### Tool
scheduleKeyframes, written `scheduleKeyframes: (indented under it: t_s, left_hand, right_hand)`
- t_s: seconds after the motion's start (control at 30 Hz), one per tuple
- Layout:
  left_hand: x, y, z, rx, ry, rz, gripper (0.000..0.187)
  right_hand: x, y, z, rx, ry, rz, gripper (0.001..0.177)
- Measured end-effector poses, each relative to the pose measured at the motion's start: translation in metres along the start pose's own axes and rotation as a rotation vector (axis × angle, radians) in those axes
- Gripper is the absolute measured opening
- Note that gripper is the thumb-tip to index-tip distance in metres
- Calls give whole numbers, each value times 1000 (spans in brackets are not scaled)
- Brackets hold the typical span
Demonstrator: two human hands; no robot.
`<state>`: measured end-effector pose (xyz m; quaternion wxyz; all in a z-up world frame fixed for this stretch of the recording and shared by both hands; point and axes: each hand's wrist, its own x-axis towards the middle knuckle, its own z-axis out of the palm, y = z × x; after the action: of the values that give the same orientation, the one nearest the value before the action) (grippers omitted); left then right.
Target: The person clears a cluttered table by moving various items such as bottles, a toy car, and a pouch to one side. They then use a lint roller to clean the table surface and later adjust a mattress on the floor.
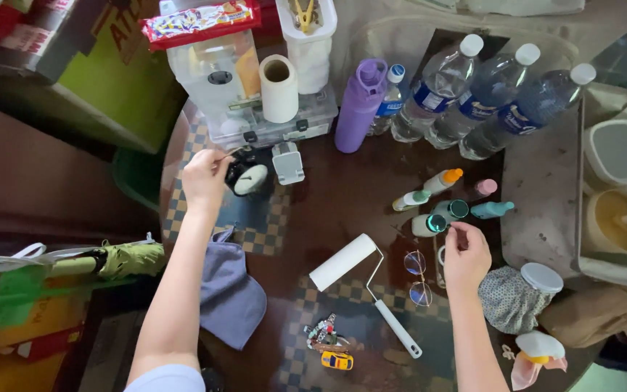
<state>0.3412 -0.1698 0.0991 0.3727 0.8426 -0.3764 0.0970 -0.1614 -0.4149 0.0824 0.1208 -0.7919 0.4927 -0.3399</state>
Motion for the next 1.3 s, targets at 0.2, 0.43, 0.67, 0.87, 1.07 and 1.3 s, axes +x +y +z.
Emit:
scheduleKeyframes:
  t_s: [0.2,0.43,0.67,0.87,1.07,1.3]
  left_hand:
    - [-9,-42,42,104,97,94,17]
    - [-6,-46,65,115,214,182,13]
    - [-17,45,67,155,346,151,45]
    - [-78,198,148,-77,223,381,25]
    - [-158,296,240,-65,-207,655,47]
    - [-194,300,315,129,-454,620,48]
  right_hand:
    - [12,-14,-5,-28,51,4,9]
    - [53,37,12,-142,115,-63,14]
    - [118,47,-6,-172,245,-36,15]
    - [115,96,-21,-281,205,51,21]
    - [77,41,-6,-218,-266,86,29]
    - [70,20,2,-225,-625,6,54]
